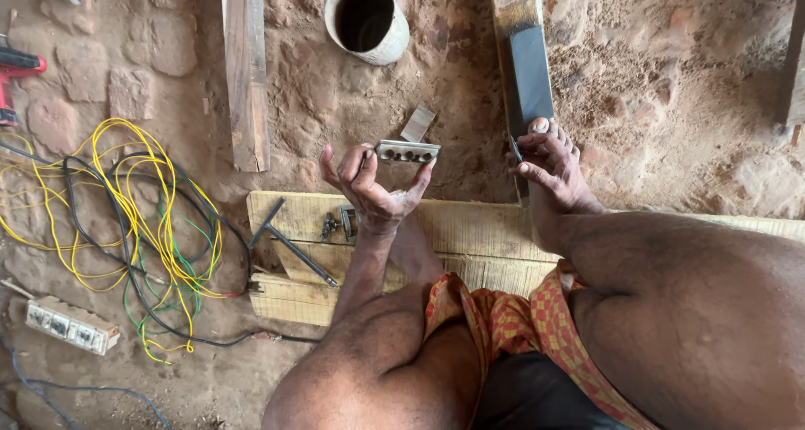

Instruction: The person sharpens small metal parts on a grinding stone, then uses a screwdriver to adjust the parts. The person repeats the sharpening process on the same parts.

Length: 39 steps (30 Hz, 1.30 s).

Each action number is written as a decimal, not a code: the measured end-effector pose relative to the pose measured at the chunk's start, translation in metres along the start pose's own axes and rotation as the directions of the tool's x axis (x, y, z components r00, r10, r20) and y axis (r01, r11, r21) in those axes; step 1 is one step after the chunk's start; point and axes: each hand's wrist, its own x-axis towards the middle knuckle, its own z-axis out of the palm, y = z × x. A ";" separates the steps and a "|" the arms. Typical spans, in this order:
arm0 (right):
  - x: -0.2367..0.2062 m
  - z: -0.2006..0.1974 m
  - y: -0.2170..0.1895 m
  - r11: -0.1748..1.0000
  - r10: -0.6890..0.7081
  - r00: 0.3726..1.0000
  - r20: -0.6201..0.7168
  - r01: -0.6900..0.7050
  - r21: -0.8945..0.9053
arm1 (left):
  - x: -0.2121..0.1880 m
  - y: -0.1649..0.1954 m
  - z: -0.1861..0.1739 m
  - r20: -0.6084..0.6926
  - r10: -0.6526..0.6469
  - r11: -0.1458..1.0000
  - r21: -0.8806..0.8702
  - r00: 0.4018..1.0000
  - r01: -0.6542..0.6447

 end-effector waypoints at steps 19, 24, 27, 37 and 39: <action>0.009 -0.009 0.006 0.988 -0.006 0.996 0.094 -0.008 0.151 | -0.176 -0.144 -0.151 0.208 -0.819 0.554 0.531 0.535 0.641; 0.012 -0.015 0.008 0.992 0.027 0.995 0.099 -0.039 0.118 | -0.176 -0.179 -0.140 0.490 -0.783 0.621 0.591 0.382 0.515; 0.011 -0.017 0.010 0.993 0.010 0.996 0.094 -0.022 0.118 | -0.171 -0.196 -0.139 0.615 -0.726 0.682 0.581 0.309 0.445; 0.014 -0.019 0.011 0.993 0.022 0.997 0.079 -0.030 0.111 | -0.182 -0.147 -0.156 0.382 -0.798 0.599 0.589 0.467 0.542; 0.013 -0.019 0.012 0.990 0.022 0.995 0.102 -0.035 0.136 | -0.175 -0.114 -0.154 0.324 -0.717 0.688 0.468 0.617 0.555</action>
